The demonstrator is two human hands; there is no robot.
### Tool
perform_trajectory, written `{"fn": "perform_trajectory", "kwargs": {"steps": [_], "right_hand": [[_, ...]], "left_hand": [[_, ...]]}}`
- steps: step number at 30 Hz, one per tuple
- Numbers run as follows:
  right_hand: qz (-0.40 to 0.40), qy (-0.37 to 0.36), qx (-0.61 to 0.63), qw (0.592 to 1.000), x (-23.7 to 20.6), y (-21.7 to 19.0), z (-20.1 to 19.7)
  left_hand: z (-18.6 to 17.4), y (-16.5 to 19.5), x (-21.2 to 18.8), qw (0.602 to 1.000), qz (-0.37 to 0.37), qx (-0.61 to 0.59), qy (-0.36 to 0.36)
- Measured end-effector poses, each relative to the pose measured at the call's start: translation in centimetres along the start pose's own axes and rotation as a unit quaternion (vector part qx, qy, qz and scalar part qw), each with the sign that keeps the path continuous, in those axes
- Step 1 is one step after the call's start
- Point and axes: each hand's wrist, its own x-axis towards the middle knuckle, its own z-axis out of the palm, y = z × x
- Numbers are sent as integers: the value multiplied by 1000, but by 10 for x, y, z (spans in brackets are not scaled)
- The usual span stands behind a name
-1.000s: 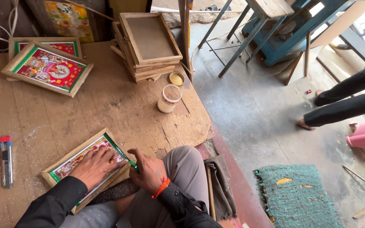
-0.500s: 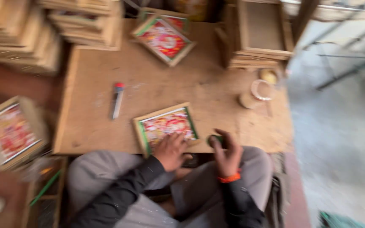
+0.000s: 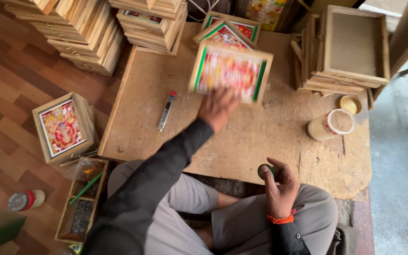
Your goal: The person sits on the floor and assembles small wooden frames containing printed images. They apply green tape to the edges of each frame, use a utility knife to trim the tape, and then stack the finished frames.
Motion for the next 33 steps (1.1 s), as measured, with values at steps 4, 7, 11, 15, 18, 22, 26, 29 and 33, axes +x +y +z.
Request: {"fn": "perform_trajectory", "kwargs": {"steps": [4,7,11,15,18,22,26,29,33], "right_hand": [[-3,-35,-3,999,1,2,6],[-15,-48,-32,998,2,2,8],[-20,-74,-60,995,1,0,14],[-7,-81,-93,992,4,0,17],[-14,-82,-74,994,4,3,18],[-11,-75,-67,995,3,8,19],[-23,-97,-52,994,-4,7,21],[-35,-101,-76,991,-9,5,23],[-54,-102,-111,987,-15,6,28]], "left_hand": [[2,-20,36,966,-207,-152,32],[18,-10,41,909,-325,-259,44],[56,-10,60,756,-438,-476,100],[78,-30,98,618,-393,-669,131],[72,-49,102,720,-312,-608,124],[36,-80,56,931,-184,-309,68],[-47,-149,-52,956,-279,-73,54],[-108,-198,-145,881,-420,114,186],[-156,-212,-259,763,-598,236,67]]}}
